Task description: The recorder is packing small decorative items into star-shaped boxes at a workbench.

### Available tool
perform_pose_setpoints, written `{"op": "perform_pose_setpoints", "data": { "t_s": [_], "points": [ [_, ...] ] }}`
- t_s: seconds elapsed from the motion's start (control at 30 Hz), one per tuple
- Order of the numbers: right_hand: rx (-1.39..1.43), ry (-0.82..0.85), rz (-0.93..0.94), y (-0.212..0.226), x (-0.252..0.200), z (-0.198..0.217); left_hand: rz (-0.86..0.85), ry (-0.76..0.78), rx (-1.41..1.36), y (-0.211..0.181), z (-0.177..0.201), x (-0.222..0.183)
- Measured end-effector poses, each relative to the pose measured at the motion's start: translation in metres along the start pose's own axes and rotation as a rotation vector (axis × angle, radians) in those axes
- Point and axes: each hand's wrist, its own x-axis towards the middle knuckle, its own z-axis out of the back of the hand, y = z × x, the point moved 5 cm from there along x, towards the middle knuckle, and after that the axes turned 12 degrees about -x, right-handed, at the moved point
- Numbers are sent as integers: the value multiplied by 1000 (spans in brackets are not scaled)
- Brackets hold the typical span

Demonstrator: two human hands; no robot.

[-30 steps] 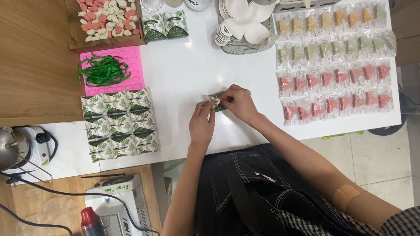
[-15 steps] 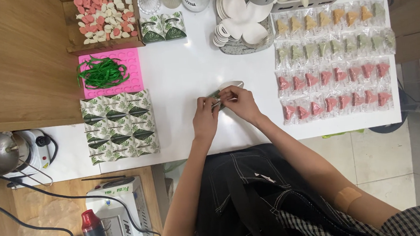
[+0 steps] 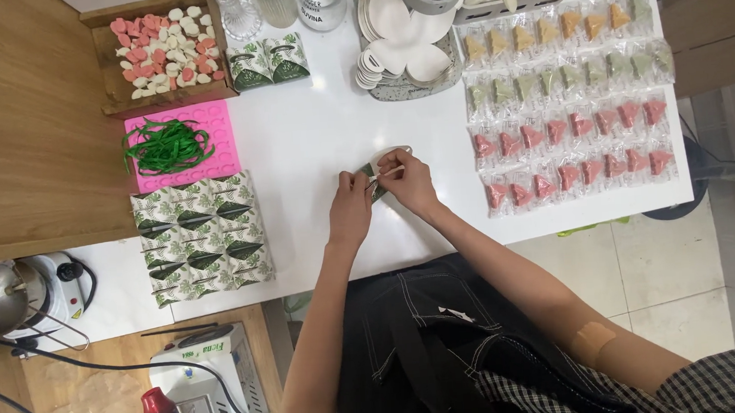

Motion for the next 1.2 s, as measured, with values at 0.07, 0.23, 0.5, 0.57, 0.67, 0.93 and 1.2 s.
{"op": "perform_pose_setpoints", "data": {
  "t_s": [0.07,0.23,0.5,0.57,0.67,0.93,1.2],
  "points": [
    [8,3,-6,-15,8,-7,-1,8,8,2,-2,1],
    [-30,28,-27,-35,15,-14,-43,1,8,0,-2,0],
    [-456,-109,831,88,-37,26,154,-171,-158,-12,33,-11],
    [-551,-53,889,79,-30,16,254,-135,-181,-4,35,-21],
    [-641,41,751,65,-12,2,338,-173,-227,17,33,-37],
    [-535,295,247,38,11,16,601,-420,-451,154,-26,-95],
    [-321,291,375,22,-9,10,448,-294,-844,57,-6,-61]
  ]
}}
